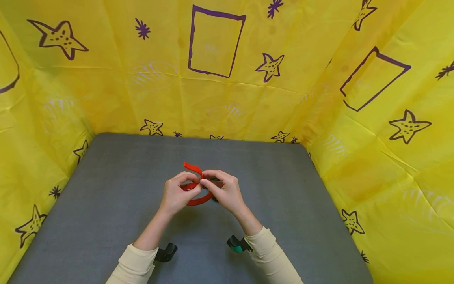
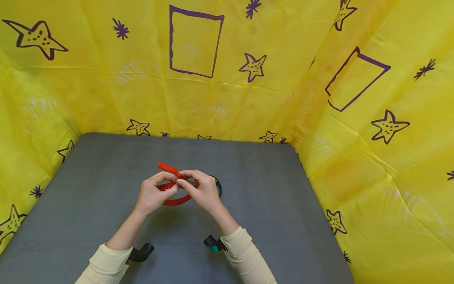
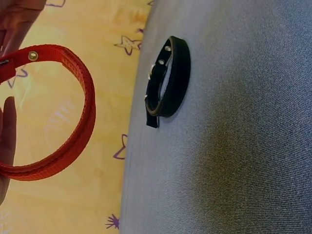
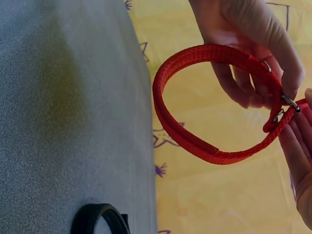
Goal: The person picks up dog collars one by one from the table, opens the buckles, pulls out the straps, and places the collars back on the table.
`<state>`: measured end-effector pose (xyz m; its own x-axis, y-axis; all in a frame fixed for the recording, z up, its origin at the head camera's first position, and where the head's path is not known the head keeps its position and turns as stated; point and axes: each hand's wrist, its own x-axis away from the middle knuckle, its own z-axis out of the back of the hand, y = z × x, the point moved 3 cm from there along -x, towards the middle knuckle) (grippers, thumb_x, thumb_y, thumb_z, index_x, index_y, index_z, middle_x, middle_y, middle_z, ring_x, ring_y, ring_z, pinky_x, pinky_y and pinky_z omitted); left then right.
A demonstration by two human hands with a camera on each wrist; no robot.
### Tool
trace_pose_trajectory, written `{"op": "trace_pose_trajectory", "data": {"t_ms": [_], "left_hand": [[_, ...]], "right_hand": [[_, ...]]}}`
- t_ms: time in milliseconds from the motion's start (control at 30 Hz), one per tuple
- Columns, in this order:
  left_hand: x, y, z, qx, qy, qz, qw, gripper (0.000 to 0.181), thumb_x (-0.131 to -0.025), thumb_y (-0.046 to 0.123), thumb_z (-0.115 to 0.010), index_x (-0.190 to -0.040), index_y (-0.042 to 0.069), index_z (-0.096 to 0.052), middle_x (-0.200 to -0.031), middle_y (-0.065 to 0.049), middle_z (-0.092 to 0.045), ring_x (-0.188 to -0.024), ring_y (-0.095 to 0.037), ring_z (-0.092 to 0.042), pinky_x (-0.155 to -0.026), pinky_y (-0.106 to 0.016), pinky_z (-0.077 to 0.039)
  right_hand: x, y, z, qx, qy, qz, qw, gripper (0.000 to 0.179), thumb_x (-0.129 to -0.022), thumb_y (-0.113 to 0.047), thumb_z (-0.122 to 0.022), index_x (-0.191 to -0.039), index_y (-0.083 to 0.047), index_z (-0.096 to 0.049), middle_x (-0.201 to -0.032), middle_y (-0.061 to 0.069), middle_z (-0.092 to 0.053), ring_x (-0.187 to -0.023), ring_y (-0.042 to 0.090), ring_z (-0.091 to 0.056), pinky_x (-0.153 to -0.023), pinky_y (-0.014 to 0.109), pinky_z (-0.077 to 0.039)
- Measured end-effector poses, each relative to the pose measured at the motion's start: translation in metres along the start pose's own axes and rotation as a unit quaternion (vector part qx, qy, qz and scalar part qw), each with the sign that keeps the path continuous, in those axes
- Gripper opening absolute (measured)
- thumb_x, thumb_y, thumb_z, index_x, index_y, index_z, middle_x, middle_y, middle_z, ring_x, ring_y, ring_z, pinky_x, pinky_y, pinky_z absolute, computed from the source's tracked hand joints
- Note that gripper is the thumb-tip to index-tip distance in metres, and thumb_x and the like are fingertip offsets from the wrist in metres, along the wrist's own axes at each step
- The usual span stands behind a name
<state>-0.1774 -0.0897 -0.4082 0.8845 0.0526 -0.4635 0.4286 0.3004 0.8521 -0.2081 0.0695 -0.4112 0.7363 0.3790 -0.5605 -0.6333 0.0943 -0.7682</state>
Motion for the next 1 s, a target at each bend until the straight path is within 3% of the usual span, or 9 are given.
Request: {"op": "trace_pose_trajectory", "data": {"t_ms": [367, 767, 1000], "left_hand": [[0.0, 0.004, 0.0, 0.02, 0.001, 0.001, 0.9998, 0.013, -0.075, -0.009, -0.074, -0.082, 0.002, -0.071, -0.082, -0.008, -0.069, -0.071, -0.013, -0.063, -0.063, -0.028, -0.056], [0.0, -0.001, -0.002, 0.073, 0.009, 0.004, 0.9973, 0.011, -0.077, -0.012, -0.072, -0.081, -0.001, -0.069, -0.083, -0.013, -0.066, -0.071, -0.009, -0.063, -0.063, -0.025, -0.056], [-0.001, -0.004, 0.001, 0.075, 0.011, 0.001, 0.9971, 0.009, -0.079, -0.009, -0.074, -0.082, -0.001, -0.07, -0.083, -0.012, -0.067, -0.07, -0.011, -0.064, -0.063, -0.03, -0.057]], "right_hand": [[-0.005, -0.027, 0.001, -0.011, 0.014, -0.006, 0.9998, 0.018, -0.086, 0.009, -0.068, -0.104, 0.01, -0.068, -0.094, 0.021, -0.068, -0.081, 0.028, -0.068, -0.07, 0.031, -0.058], [-0.003, -0.025, 0.002, -0.03, 0.022, -0.023, 0.999, 0.018, -0.087, 0.008, -0.067, -0.105, 0.012, -0.067, -0.096, 0.022, -0.067, -0.079, 0.027, -0.069, -0.07, 0.033, -0.058], [-0.002, -0.021, 0.005, -0.043, 0.04, -0.04, 0.9975, 0.018, -0.087, 0.006, -0.068, -0.105, 0.011, -0.067, -0.097, 0.022, -0.068, -0.081, 0.025, -0.068, -0.07, 0.035, -0.059]]}}
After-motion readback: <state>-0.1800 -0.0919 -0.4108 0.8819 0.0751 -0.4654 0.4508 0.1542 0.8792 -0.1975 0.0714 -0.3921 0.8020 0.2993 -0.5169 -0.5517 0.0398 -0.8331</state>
